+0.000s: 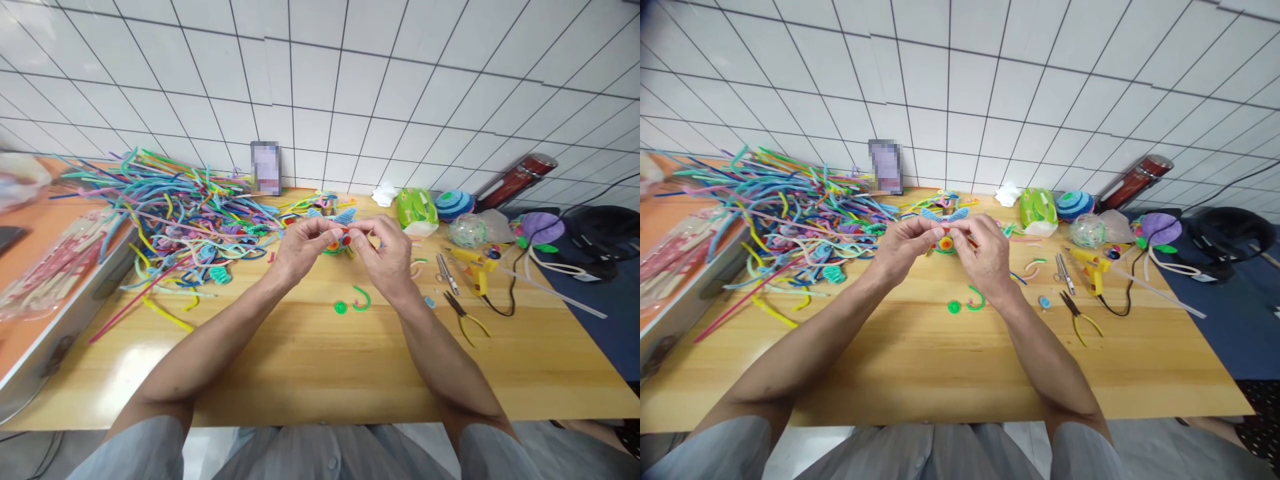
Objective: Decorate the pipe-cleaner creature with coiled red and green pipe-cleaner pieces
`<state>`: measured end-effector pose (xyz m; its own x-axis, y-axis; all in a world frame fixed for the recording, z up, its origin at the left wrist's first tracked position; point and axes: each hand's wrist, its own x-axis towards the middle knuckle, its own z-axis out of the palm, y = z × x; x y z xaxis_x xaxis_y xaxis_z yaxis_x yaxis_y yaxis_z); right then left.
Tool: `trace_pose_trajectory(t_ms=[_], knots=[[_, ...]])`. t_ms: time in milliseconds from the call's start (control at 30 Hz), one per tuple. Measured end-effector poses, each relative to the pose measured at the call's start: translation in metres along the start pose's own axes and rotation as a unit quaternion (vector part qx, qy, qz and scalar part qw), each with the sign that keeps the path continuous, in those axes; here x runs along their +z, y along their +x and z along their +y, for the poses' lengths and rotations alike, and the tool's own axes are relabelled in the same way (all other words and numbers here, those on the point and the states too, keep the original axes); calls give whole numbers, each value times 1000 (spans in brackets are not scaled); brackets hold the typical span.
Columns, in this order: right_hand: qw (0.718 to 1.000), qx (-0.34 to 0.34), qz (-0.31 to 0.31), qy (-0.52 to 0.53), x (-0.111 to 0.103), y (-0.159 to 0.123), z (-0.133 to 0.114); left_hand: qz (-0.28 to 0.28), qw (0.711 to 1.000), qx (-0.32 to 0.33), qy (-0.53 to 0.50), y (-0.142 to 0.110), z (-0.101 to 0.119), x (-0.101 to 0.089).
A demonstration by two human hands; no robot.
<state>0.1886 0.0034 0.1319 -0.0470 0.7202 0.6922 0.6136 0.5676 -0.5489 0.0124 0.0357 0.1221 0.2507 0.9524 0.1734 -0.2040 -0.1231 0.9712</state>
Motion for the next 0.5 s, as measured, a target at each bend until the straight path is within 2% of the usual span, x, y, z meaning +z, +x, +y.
trace_pose_trajectory(t_ms=[233,500], knots=[[993,89,-4,72,8,-2,2,38,998,-22,-36,-2,-7,5],[985,111,-6,128,16,-5,4,59,991,-44,-111,-5,-12,12]])
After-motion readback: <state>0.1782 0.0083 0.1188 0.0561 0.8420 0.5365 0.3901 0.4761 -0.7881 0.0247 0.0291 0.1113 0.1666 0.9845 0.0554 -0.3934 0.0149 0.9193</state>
